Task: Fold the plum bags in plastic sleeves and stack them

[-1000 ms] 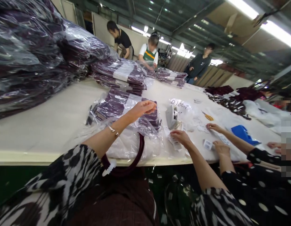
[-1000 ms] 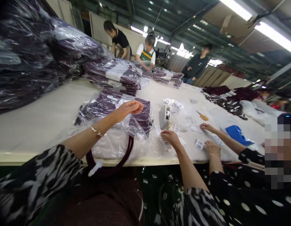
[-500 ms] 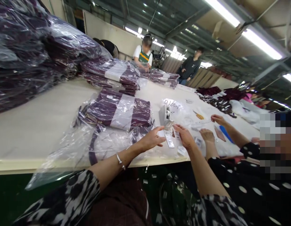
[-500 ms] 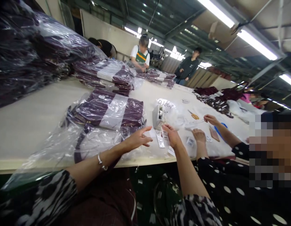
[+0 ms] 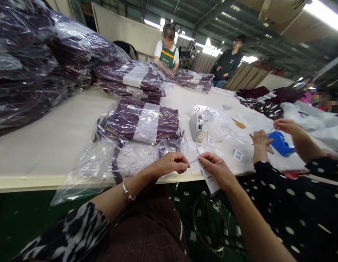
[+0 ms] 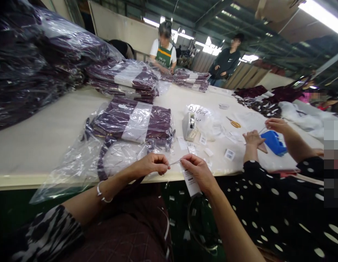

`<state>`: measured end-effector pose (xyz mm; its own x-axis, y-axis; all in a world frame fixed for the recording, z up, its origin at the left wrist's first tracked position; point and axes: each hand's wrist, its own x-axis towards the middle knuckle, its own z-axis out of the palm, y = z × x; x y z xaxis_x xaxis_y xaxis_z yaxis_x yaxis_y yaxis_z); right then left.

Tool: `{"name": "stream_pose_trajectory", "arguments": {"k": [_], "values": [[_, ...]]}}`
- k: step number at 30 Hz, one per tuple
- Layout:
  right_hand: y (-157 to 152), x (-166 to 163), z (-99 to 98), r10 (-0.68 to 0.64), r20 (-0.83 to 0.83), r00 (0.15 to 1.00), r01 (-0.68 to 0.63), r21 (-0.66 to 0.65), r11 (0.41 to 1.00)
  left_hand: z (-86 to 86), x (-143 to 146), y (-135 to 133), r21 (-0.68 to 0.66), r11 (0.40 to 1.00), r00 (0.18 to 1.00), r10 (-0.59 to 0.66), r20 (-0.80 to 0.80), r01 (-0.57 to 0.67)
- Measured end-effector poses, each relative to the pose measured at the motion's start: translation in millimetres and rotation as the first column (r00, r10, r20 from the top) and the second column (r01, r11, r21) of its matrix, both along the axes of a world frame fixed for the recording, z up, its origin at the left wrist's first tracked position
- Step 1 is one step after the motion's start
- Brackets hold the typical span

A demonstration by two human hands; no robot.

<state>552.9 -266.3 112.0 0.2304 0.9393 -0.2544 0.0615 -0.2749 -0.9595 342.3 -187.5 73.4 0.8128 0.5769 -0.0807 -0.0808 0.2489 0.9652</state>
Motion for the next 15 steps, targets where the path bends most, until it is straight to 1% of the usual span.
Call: {"name": "stream_pose_trajectory", "arguments": {"k": [3, 5, 6, 8, 9, 10, 11, 12, 13, 15], "values": [[-20.5, -6.2, -16.5, 0.022, -0.054, 0.998, -0.024, -0.054, 0.998, -6.9, -29.0, -16.4, -0.021, 0.999, 0.997, 0.032, -0.075, -0.034], [-33.5, -8.1, -28.8, 0.048, -0.076, 0.996, -0.056, -0.103, 0.993, -15.9, -45.3, -24.9, -0.026, 0.994, 0.990, 0.103, -0.098, -0.106], [-39.5, -8.8, -34.5, 0.090, -0.067, 0.994, -0.098, -0.133, 0.986, -20.7, -52.1, -28.6, -0.019, 0.988, 0.984, 0.152, -0.094, -0.154], [-49.5, -12.5, -43.1, 0.198, 0.024, 0.980, -0.191, -0.167, 0.967, -28.2, -62.2, -36.2, 0.019, 0.974, 0.971, 0.228, -0.078, -0.227], [-53.3, -16.7, -45.6, 0.245, 0.091, 0.965, -0.229, -0.162, 0.960, -30.3, -65.3, -40.7, 0.053, 0.973, 0.971, 0.228, -0.077, -0.225], [-56.3, -23.3, -47.0, 0.277, 0.142, 0.950, -0.258, -0.140, 0.956, -31.1, -67.1, -45.6, 0.103, 0.975, 0.974, 0.207, -0.087, -0.198], [-58.6, -32.4, -47.6, 0.294, 0.157, 0.943, -0.281, -0.100, 0.955, -30.8, -67.7, -50.9, 0.168, 0.973, 0.978, 0.179, -0.109, -0.160], [-60.1, -44.0, -48.0, 0.303, 0.126, 0.945, -0.300, -0.046, 0.953, -29.7, -67.5, -56.4, 0.245, 0.962, 0.979, 0.160, -0.129, -0.125], [-61.0, -57.6, -48.8, 0.316, 0.052, 0.947, -0.317, 0.012, 0.948, -28.0, -66.8, -61.7, 0.326, 0.939, 0.978, 0.160, -0.135, -0.109], [-60.9, -87.1, -53.7, 0.335, -0.141, 0.932, -0.321, 0.109, 0.941, -24.9, -66.0, -70.2, 0.453, 0.879, 0.974, 0.209, -0.090, -0.147]]}}
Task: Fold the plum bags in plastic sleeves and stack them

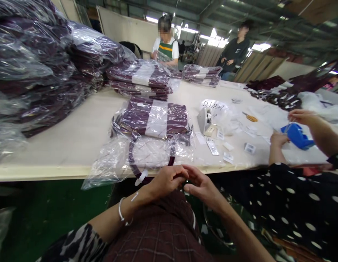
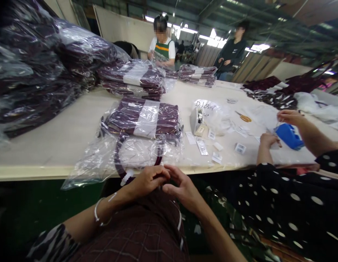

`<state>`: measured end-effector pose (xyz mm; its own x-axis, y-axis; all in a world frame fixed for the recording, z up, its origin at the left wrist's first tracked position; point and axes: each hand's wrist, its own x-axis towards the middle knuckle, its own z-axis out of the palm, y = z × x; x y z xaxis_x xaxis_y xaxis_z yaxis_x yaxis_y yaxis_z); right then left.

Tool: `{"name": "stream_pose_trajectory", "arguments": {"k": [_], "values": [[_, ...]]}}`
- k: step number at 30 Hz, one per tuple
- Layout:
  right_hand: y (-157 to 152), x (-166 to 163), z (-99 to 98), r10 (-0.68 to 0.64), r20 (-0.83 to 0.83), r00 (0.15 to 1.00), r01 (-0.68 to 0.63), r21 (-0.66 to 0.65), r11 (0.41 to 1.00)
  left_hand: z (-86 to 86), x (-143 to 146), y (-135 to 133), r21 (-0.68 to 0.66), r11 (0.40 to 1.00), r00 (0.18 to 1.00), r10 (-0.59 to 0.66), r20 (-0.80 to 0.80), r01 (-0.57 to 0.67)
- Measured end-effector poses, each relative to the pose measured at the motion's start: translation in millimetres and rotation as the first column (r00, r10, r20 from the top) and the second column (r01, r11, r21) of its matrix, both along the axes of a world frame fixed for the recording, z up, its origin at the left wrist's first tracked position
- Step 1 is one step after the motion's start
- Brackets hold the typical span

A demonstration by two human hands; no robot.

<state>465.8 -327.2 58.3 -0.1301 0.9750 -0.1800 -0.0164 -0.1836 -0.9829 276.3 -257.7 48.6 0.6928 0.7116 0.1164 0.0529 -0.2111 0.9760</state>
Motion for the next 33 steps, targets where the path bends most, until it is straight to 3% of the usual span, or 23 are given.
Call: {"name": "stream_pose_trajectory", "arguments": {"k": [3, 5, 7, 9, 13, 16, 19, 21, 24, 27, 29, 31, 33], "values": [[3.4, -36.5, -17.2, -0.098, -0.200, 0.975, 0.088, -0.058, 0.994, 0.7, -6.3, -3.9, 0.062, 0.994, 0.996, 0.084, 0.040, -0.086], [6.8, -48.9, -30.2, -0.201, -0.232, 0.952, 0.168, -0.155, 0.974, -2.8, -15.8, -1.7, 0.073, 0.988, 0.990, 0.138, -0.022, -0.136], [10.0, -52.1, -38.9, -0.245, -0.167, 0.955, 0.212, -0.196, 0.958, -9.4, -26.7, 1.9, 0.103, 0.981, 0.980, 0.172, -0.096, -0.162], [12.5, -49.5, -41.6, -0.213, -0.032, 0.976, 0.207, -0.145, 0.968, -17.6, -36.2, 5.9, 0.164, 0.973, 0.970, 0.187, -0.158, -0.161], [13.8, -42.9, -37.0, -0.124, 0.142, 0.982, 0.133, -0.054, 0.990, -32.8, -47.9, 20.2, 0.402, 0.915, 0.943, 0.173, -0.285, -0.046], [14.8, -47.8, -35.5, -0.093, 0.137, 0.986, 0.112, -0.143, 0.983, -37.9, -50.0, 43.4, 0.617, 0.776, 0.878, 0.201, -0.435, 0.128], [23.5, -64.9, -36.9, 0.026, 0.080, 0.996, -0.007, -0.235, 0.972, -28.9, -44.7, 74.9, 0.777, 0.601, 0.730, 0.444, -0.520, 0.188], [37.7, -81.6, -36.9, 0.117, 0.047, 0.992, -0.103, -0.231, 0.968, -10.7, -36.0, 95.7, 0.851, 0.501, 0.654, 0.594, -0.469, 0.156], [74.2, -108.0, -31.8, 0.169, 0.035, 0.985, -0.163, -0.127, 0.978, 31.2, -15.5, 121.7, 0.897, 0.423, 0.658, 0.642, -0.394, 0.125], [120.7, -123.4, -21.5, 0.168, -0.028, 0.985, -0.170, -0.125, 0.977, 72.8, 8.3, 141.6, 0.849, 0.505, 0.682, 0.566, -0.463, 0.157], [148.1, -120.9, -14.8, 0.156, -0.124, 0.980, -0.178, -0.191, 0.965, 89.6, 20.3, 153.1, 0.793, 0.580, 0.673, 0.513, -0.533, 0.187], [167.3, -106.3, -10.8, 0.102, -0.187, 0.977, -0.142, -0.217, 0.966, 94.4, 25.6, 163.4, 0.750, 0.631, 0.658, 0.481, -0.580, 0.200], [177.0, -81.9, -10.9, 0.001, -0.182, 0.983, -0.038, -0.199, 0.979, 88.4, 23.9, 172.0, 0.714, 0.670, 0.648, 0.455, -0.611, 0.202]]}}
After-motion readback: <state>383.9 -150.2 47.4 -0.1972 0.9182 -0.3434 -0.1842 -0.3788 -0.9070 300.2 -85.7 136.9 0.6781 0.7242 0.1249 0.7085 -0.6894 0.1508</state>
